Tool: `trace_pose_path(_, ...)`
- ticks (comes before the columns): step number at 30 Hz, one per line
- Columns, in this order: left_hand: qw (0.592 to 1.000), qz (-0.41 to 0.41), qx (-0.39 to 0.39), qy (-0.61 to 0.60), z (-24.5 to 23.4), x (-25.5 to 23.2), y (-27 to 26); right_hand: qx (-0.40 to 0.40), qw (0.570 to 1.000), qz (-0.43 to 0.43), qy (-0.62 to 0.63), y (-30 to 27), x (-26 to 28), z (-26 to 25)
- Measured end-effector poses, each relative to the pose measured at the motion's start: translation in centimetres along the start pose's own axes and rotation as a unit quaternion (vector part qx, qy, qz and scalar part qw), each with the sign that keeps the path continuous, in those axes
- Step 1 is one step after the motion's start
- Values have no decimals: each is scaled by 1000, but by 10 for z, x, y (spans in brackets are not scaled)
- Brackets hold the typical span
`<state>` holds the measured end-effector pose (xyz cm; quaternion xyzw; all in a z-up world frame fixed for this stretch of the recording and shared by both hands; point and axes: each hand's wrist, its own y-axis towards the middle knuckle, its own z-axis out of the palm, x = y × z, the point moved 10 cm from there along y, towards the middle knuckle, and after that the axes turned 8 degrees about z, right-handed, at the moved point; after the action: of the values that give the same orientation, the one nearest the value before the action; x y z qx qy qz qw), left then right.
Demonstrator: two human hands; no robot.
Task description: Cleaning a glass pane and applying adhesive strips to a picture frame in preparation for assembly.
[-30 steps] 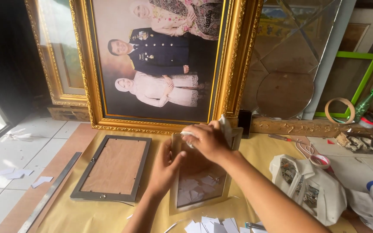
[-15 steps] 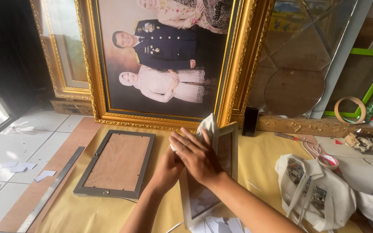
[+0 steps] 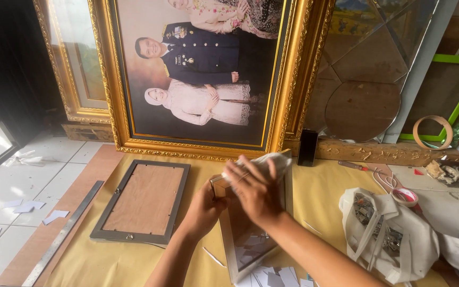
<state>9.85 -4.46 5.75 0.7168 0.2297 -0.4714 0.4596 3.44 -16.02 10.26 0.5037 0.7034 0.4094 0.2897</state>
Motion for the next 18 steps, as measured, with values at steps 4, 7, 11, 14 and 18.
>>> trace_pose_path(4,999,50,-8,4,2,14,-3,28,997,-24,64,5,37,-3)
trace_pose_path(7,997,25,12,-74,6,7,-2,16,998,-37,44,3,17,-5)
trace_pose_path(11,995,2,24,-98,7,-2,-3,-40,998,-23,-36,-6,-43,-17)
trace_pose_path(14,997,-26,21,-71,9,-1,-5,-22,998,-5,-62,-12,-86,-27)
trace_pose_path(18,998,-25,17,-53,9,2,-1,-10,993,17,-116,-13,-124,-42)
